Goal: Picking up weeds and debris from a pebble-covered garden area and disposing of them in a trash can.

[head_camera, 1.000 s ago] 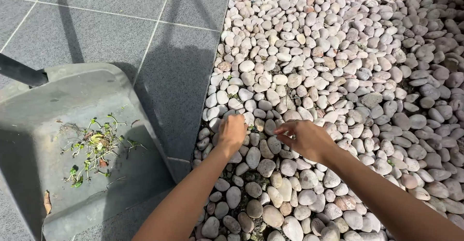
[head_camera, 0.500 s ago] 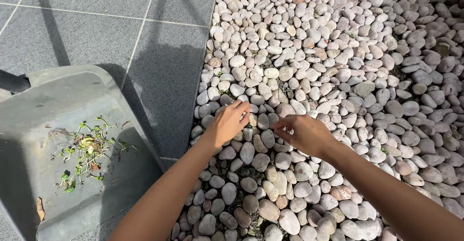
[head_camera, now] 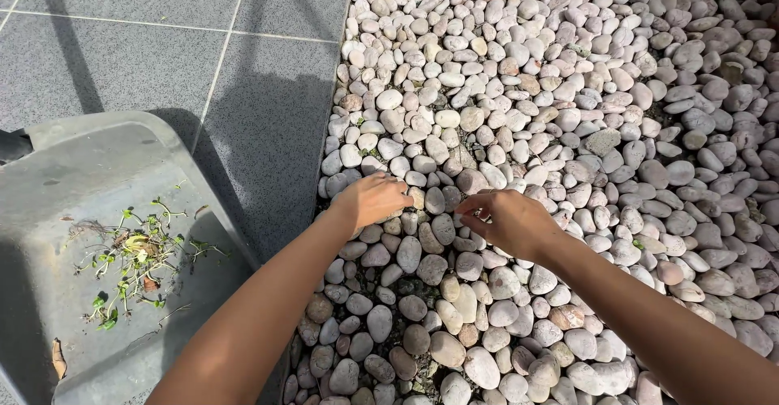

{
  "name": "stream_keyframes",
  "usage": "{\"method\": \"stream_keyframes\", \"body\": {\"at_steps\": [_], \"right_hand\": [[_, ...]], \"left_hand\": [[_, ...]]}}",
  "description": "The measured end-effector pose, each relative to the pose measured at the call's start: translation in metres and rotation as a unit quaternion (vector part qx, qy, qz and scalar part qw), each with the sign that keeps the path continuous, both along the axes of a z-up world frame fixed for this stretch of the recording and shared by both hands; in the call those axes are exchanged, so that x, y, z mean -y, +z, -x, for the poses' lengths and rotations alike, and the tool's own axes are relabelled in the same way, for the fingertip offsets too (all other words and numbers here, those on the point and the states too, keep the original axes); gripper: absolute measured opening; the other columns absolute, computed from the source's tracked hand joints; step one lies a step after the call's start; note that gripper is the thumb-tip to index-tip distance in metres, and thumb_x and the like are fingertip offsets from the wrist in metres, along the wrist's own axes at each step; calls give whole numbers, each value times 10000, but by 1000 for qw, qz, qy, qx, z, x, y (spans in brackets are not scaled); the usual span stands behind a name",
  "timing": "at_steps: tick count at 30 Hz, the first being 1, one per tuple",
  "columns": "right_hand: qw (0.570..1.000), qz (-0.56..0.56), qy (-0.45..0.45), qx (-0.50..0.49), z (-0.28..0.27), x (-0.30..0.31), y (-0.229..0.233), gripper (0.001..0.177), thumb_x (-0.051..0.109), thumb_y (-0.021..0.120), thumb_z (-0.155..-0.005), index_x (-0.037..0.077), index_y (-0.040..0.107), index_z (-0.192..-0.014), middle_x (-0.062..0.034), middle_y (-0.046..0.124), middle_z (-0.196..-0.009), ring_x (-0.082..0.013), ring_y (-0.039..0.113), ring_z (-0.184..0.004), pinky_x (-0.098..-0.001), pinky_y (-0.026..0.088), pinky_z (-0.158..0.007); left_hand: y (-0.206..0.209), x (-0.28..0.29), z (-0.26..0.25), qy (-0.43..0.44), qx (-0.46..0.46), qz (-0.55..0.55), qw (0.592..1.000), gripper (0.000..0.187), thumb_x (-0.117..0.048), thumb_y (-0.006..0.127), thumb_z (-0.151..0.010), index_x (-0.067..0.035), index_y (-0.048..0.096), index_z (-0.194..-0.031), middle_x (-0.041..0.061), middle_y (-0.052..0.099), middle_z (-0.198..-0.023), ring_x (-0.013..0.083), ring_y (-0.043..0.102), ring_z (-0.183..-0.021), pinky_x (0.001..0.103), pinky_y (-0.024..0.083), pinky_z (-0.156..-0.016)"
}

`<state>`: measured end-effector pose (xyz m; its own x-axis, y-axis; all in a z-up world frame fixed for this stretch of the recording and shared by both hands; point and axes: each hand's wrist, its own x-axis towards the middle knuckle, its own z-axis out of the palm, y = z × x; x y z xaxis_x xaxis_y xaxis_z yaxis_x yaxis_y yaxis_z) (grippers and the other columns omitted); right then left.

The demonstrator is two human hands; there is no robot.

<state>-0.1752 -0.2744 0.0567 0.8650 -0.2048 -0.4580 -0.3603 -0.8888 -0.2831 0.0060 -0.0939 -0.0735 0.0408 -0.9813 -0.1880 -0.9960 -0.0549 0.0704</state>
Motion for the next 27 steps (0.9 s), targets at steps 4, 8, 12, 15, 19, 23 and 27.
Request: {"method": "stream_keyframes", "body": {"at_steps": [4,8,12,15,19,23,27], "right_hand": [[1000,-4,-6,6,0,0,-2,316,363,631,-936,255,738,-1213,-3,796,-1095,-169,769,-926,-346,595,-869],[1000,-1,-5,-15,-2,-1,-4,318,372,603,-961,266,712,-1240,6,784,-1122,-148,781,-927,-330,607,-875],[1000,-13,1,1,-3,-1,-5,322,354,621,-944,244,720,-1230,-3,791,-1120,-152,778,-947,-329,596,-904],[1000,-13,-3,-5,-3,-4,0,330,350,612,-949,249,715,-1245,-18,796,-1110,-160,781,-944,-329,601,-904],[1000,-17,-4,-10,-5,-8,2,325,353,601,-958,244,716,-1242,-18,791,-1118,-163,780,-936,-331,595,-902],[999,-19,-12,-27,-12,-22,19,332,371,593,-968,263,700,-1264,-2,790,-1117,-159,783,-883,-331,610,-856],[997,-55,-43,-31,-25,-44,36,305,362,656,-951,303,696,-1248,42,775,-1137,-157,795,-854,-336,627,-828]], "left_hand": [[-16,7,-9,-47,18,12,999,318,-37,666,-855,-118,645,-1162,103,627,-1168,257,650,-1143,399,498,-1029],[-15,10,-16,-72,35,-27,996,264,-34,635,-914,-116,644,-1165,107,617,-1190,251,650,-1148,361,546,-986],[-52,2,-25,-72,13,60,995,201,-33,612,-892,-54,631,-1091,29,622,-1129,223,676,-1112,321,573,-964],[24,-16,-5,141,-199,30,969,114,-152,549,-1048,-100,631,-1108,81,592,-1142,292,685,-1045,391,560,-865],[36,-28,-5,184,-199,0,963,120,-141,528,-1039,-88,608,-1110,69,600,-1144,283,704,-1035,396,581,-824],[54,-51,-10,167,-241,111,950,114,-142,594,-981,-87,646,-1067,79,619,-1081,302,688,-955,421,556,-770],[87,-96,-16,192,-262,174,930,85,-100,643,-951,-19,662,-933,90,670,-928,297,689,-881,389,554,-764]]}}
